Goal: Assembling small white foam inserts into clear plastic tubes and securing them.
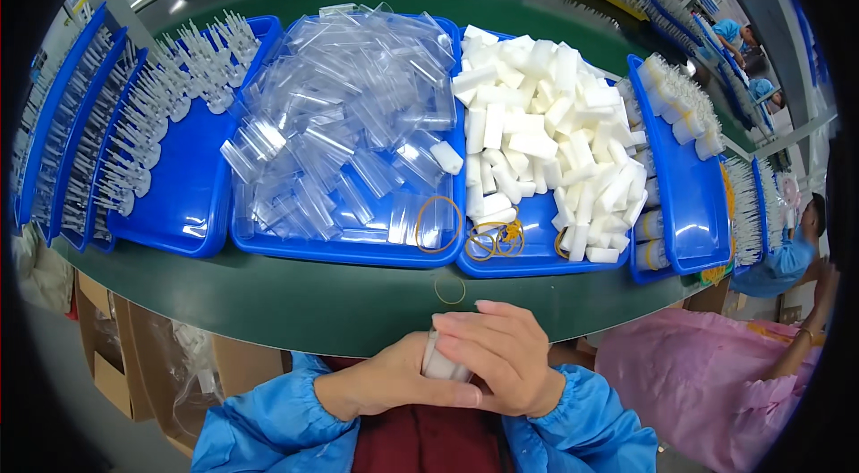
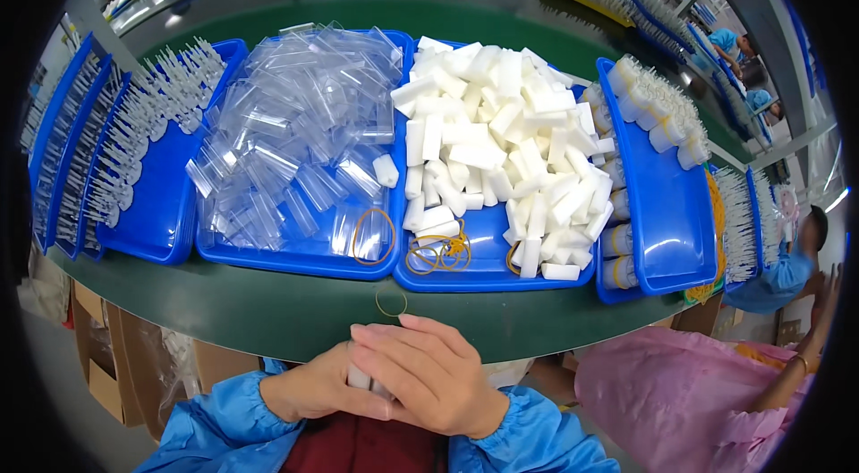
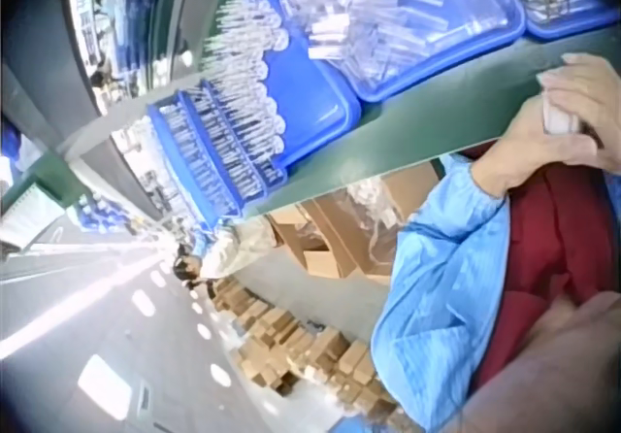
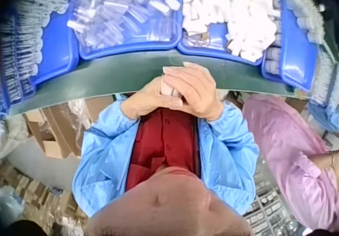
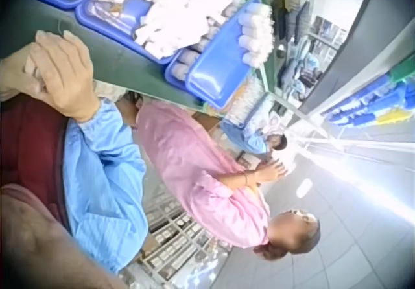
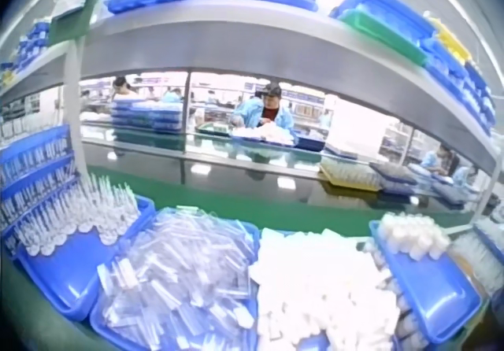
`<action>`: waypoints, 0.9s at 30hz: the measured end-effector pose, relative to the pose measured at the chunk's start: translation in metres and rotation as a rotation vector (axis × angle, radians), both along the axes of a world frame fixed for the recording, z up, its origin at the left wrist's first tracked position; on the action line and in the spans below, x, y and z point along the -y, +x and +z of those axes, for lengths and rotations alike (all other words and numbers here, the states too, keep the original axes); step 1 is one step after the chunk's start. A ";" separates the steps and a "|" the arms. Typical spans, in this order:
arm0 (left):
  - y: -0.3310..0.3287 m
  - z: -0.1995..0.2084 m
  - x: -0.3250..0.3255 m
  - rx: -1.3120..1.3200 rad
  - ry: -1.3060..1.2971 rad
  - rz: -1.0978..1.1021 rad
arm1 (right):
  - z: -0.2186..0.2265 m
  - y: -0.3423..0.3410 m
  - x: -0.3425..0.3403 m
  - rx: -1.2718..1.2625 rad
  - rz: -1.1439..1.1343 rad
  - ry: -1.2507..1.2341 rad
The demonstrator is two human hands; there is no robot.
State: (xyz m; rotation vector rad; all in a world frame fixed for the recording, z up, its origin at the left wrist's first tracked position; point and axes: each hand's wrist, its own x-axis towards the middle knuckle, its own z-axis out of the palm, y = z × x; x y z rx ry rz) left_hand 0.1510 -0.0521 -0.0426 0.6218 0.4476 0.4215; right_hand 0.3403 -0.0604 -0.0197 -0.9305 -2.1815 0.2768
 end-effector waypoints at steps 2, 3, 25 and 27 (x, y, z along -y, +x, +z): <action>0.002 0.002 0.004 0.011 -0.083 0.075 | -0.008 0.003 0.001 -0.031 0.072 -0.099; 0.002 0.001 0.005 -0.025 -0.083 0.110 | -0.004 0.003 -0.001 -0.051 0.109 -0.179; 0.002 0.022 -0.023 -0.608 0.586 0.630 | -0.007 0.041 -0.101 0.043 -0.419 0.047; 0.003 0.020 -0.023 -0.565 0.616 0.701 | 0.010 0.040 -0.100 -0.111 -0.393 0.064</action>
